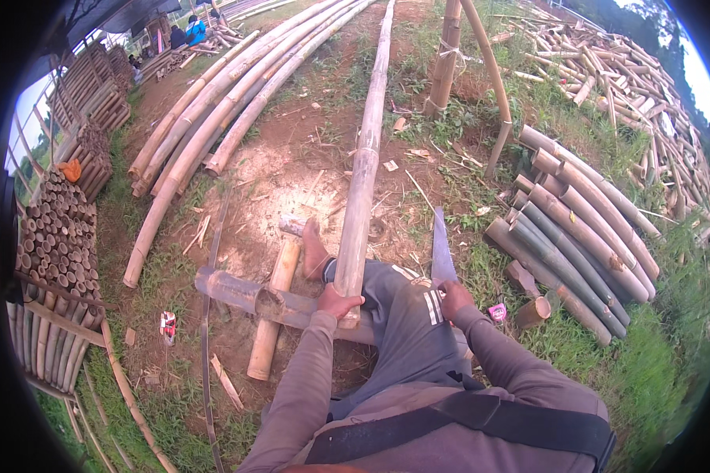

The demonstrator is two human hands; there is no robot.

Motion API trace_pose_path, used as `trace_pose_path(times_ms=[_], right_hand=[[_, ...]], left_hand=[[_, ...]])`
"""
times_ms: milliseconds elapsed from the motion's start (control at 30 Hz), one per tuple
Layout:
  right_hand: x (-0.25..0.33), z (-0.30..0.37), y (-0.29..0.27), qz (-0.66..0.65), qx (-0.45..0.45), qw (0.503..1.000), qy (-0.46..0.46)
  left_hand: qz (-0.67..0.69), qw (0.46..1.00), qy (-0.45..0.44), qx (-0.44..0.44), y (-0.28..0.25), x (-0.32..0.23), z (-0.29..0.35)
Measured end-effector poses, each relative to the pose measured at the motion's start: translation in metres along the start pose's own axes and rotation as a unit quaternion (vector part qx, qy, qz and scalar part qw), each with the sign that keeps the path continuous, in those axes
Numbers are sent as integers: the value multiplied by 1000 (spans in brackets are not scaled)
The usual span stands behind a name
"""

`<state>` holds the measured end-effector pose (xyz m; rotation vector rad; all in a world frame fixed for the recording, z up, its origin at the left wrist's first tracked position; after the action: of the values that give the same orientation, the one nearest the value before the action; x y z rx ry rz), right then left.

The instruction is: The person uses a hand saw to cut a long bamboo pole into shorter sections. They repeatedly position the bamboo, saw through it, and separate the cut pieces, stacking them nearby.

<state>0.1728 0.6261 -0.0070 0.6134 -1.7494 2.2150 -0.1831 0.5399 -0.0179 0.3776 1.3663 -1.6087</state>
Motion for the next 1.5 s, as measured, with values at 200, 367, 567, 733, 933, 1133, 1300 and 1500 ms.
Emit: trace_pose_path(times_ms=[200, 367, 567, 733, 933, 1133, 1300, 1500], right_hand=[[124, -49, -30, -65, -36, 989, -125], [242, -137, 25, -312, 41, 947, -55], [321, -206, 61, -622, 225, 745, 89], [363, -78, 153, -716, 327, 616, 40], [392, 205, 173, -593, 630, 487, 123], [333, 288, 213, -73, 851, 487, -183], [263, 5, 158, -412, 435, 786, 148], [334, 1, 230, -533, 389, 723, 205]], left_hand=[[12, 1000, 22, -3, -69, -13, 71], [-35, 999, -18, -33, -99, 60, 204], [-93, 988, -81, -97, -134, 113, 418], [-99, 972, -187, -106, -180, 193, 523], [29, 993, 17, -117, -268, 82, 247], [230, 969, -43, 80, -187, 139, 228], [-64, 985, -154, 42, -173, 152, 341], [-227, 948, -212, -65, -169, 215, 473]])
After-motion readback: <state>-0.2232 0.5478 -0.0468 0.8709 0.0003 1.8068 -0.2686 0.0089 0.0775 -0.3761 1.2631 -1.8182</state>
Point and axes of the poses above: each hand's wrist, its own z-axis away from the middle knuckle, its own y-axis out of the palm, x = y × z, the point moved 6 cm from there along -z, towards the middle knuckle, and after that the axes turned 7 degrees about y, right-handed, at the moved point
